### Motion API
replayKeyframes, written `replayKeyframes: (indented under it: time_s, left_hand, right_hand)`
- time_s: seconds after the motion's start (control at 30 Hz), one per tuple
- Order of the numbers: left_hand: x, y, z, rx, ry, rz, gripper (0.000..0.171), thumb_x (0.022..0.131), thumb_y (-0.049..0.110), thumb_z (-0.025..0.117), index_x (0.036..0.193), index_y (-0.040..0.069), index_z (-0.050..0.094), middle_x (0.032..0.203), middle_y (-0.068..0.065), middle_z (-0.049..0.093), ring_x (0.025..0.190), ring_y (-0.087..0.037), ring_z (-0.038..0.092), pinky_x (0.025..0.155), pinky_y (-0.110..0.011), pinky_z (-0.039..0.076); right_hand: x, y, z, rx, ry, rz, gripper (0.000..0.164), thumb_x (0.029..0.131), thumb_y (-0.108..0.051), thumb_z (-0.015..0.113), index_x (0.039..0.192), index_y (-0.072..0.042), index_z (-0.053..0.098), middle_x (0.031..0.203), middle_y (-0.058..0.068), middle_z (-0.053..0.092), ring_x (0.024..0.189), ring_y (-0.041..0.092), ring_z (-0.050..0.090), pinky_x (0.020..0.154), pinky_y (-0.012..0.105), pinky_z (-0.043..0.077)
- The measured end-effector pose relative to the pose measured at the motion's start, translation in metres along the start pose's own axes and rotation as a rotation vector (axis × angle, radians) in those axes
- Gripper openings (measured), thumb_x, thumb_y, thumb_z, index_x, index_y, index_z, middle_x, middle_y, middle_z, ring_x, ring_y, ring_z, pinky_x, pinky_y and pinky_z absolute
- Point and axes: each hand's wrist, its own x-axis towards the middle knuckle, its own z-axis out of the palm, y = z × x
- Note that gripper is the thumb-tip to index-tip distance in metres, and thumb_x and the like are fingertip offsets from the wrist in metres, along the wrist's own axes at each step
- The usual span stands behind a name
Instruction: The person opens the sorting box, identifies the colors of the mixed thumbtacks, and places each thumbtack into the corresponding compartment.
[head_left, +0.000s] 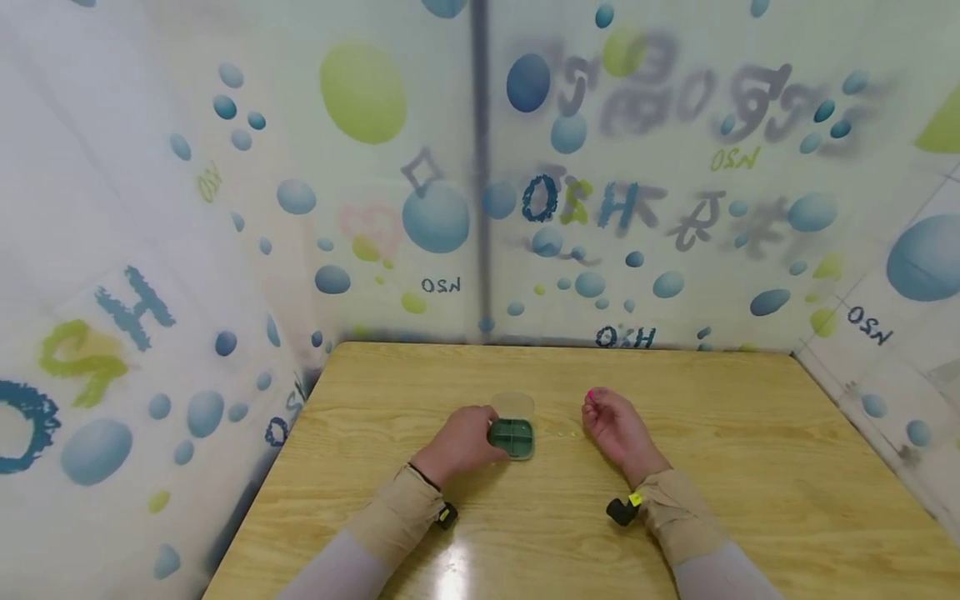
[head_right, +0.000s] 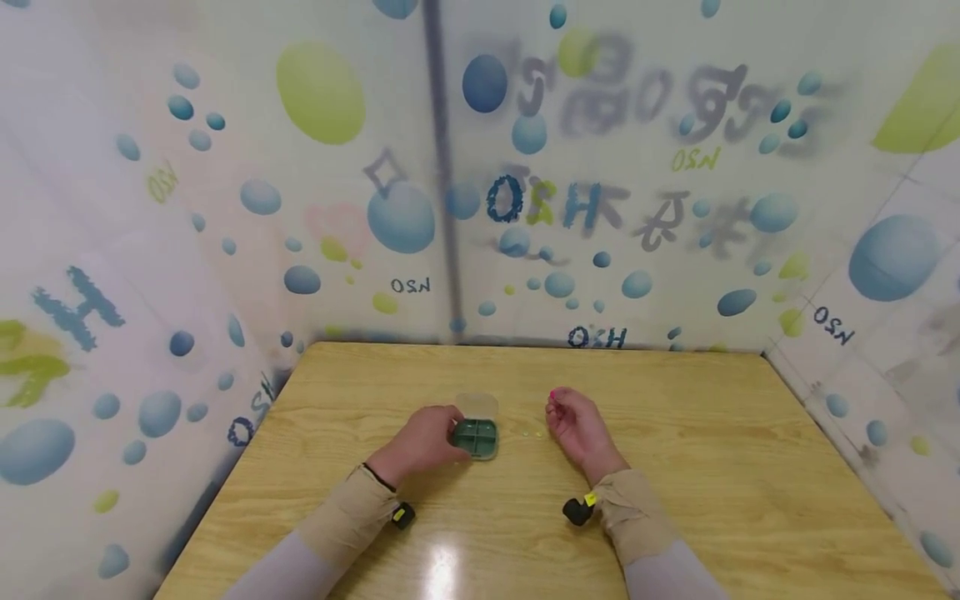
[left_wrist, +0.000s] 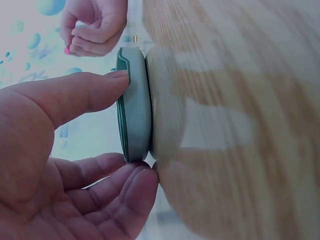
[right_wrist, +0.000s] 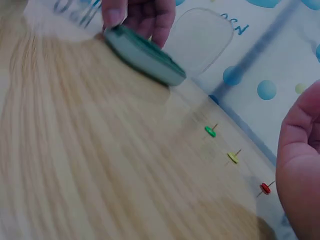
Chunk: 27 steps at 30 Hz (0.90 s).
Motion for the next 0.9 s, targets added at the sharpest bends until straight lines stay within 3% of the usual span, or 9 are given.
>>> replayKeyframes:
  time_s: [0.2, 0.33, 0.53, 0.67, 0.8, 0.9]
  left_hand:
    - [0.0, -0.003, 0.003, 0.013, 0.004, -0.013, 0.048, 0.079, 0.026, 0.093, 0.114, 0.002, 0.072, 0.095, -0.007, 0.072, 0.078, -0.015, 0.06, 0.074, -0.033, 0.052]
    - [0.002, -0.005, 0.005, -0.007, 0.005, -0.015, 0.049, 0.079, 0.026, 0.093, 0.116, 0.002, 0.072, 0.095, -0.006, 0.073, 0.079, -0.014, 0.061, 0.075, -0.033, 0.052]
    - [0.004, -0.003, 0.005, -0.023, 0.012, -0.011, 0.048, 0.078, 0.026, 0.094, 0.113, 0.003, 0.072, 0.091, -0.004, 0.072, 0.077, -0.013, 0.06, 0.074, -0.033, 0.052]
    - [0.003, -0.003, 0.004, -0.026, 0.01, -0.019, 0.051, 0.078, 0.027, 0.094, 0.115, 0.002, 0.071, 0.092, -0.004, 0.072, 0.078, -0.013, 0.06, 0.075, -0.033, 0.053]
    - [0.003, -0.003, 0.004, -0.031, 0.008, -0.023, 0.051, 0.078, 0.027, 0.094, 0.115, 0.001, 0.071, 0.091, -0.004, 0.071, 0.077, -0.013, 0.059, 0.074, -0.032, 0.053]
    - [0.003, -0.004, 0.004, -0.042, 0.002, -0.022, 0.05, 0.079, 0.026, 0.093, 0.116, 0.001, 0.071, 0.091, -0.004, 0.07, 0.076, -0.013, 0.059, 0.073, -0.032, 0.053]
  right_hand:
    - [0.004, 0.005, 0.002, -0.546, 0.031, 0.006, 0.028, 0.106, 0.002, 0.055, 0.089, -0.012, 0.072, 0.083, -0.003, 0.069, 0.074, 0.006, 0.065, 0.068, 0.019, 0.057]
    - [0.001, 0.001, 0.013, -0.813, 0.047, -0.003, 0.013, 0.104, -0.001, 0.062, 0.096, 0.0, 0.072, 0.085, 0.0, 0.068, 0.076, 0.01, 0.065, 0.07, 0.023, 0.059]
    - [-0.006, -0.002, 0.041, -1.278, -0.02, -0.104, 0.011, 0.102, -0.007, 0.07, 0.1, 0.002, 0.075, 0.085, 0.012, 0.071, 0.072, 0.019, 0.065, 0.066, 0.03, 0.057]
    - [-0.004, 0.005, 0.055, -1.347, -0.11, -0.144, 0.011, 0.101, -0.005, 0.068, 0.1, 0.001, 0.077, 0.093, 0.02, 0.075, 0.071, 0.016, 0.065, 0.065, 0.03, 0.056]
    - [0.002, 0.017, 0.065, -1.364, -0.165, -0.131, 0.01, 0.099, -0.005, 0.068, 0.096, -0.004, 0.078, 0.084, 0.011, 0.072, 0.066, 0.013, 0.059, 0.06, 0.028, 0.051]
    - [0.005, 0.024, 0.074, -1.381, -0.139, -0.124, 0.01, 0.098, -0.006, 0.07, 0.092, -0.009, 0.078, 0.081, 0.002, 0.07, 0.066, 0.014, 0.057, 0.059, 0.028, 0.05]
